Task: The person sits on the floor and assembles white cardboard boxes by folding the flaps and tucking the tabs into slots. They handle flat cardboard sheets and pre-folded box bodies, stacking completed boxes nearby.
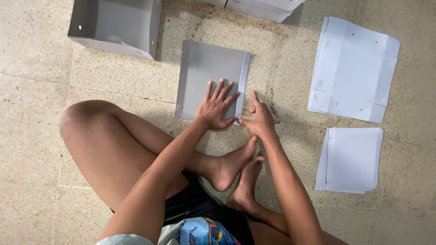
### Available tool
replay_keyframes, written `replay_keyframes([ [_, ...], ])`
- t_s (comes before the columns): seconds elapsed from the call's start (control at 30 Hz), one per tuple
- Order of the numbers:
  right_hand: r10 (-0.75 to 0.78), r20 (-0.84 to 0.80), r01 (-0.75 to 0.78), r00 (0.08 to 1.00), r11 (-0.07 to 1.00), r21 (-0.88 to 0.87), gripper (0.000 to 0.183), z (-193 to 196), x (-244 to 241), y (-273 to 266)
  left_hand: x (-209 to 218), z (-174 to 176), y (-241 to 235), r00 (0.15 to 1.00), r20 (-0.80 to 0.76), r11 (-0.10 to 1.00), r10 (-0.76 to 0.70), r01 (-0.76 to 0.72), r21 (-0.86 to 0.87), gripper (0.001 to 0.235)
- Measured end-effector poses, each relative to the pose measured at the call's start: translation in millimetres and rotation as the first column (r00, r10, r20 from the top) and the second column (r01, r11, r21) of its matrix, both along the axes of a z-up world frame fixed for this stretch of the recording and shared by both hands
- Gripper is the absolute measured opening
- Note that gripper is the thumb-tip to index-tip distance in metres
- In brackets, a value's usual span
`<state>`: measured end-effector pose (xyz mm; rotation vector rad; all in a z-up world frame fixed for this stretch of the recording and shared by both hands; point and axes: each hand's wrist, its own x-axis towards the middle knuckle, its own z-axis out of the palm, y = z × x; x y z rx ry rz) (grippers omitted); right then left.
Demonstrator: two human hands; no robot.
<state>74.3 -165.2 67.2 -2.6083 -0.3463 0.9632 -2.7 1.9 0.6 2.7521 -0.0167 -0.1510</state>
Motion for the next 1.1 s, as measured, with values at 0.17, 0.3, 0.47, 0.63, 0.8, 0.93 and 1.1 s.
replay_keyframes([
  [0.17, 0.056, 0.008, -0.056, 0.998, 0.998, -0.016, 0.123, -5.2, 6.2, 11.1, -1.6, -1.0, -0.4, 1.000, 0.005, 1.000, -0.022, 0.022, 0.016, 0.085],
  [0.3, 0.159, -0.004, -0.159, 0.987, 0.984, -0.087, 0.121, -38.1, 19.7, 5.2, -1.3, -6.6, -0.3, 1.000, 0.019, 1.000, -0.015, 0.015, -0.020, 0.087],
  [0.47, 0.252, 0.050, -0.238, 0.966, 0.951, -0.196, 0.121, -112.5, 38.9, 2.1, -1.7, -6.4, -0.6, 0.999, 0.026, 1.000, -0.026, 0.026, 0.004, 0.088],
  [0.63, 0.374, 0.093, -0.345, 0.923, 0.908, -0.237, 0.127, -138.1, 47.8, 8.2, -4.7, -5.3, 1.3, 1.000, 0.015, 1.000, -0.021, 0.021, 0.009, 0.086],
  [0.8, 0.394, 0.079, -0.372, 0.916, 0.906, -0.201, 0.127, -85.1, 35.5, 13.8, -2.3, -5.3, 0.5, 0.999, -0.005, 0.999, -0.034, 0.034, -0.018, 0.086],
  [0.93, 0.323, 0.048, -0.318, 0.945, 0.944, -0.088, 0.121, -59.4, 29.2, 6.0, -0.4, -10.4, 15.7, 1.000, 0.020, 0.982, 0.002, 0.002, -0.189, 0.082],
  [1.1, 0.292, -0.004, -0.290, 0.956, 0.950, -0.119, 0.107, -31.0, 29.1, 17.8, -24.1, 24.3, 76.5, 0.972, -0.071, 0.876, 0.225, -0.234, -0.422, 0.051],
])
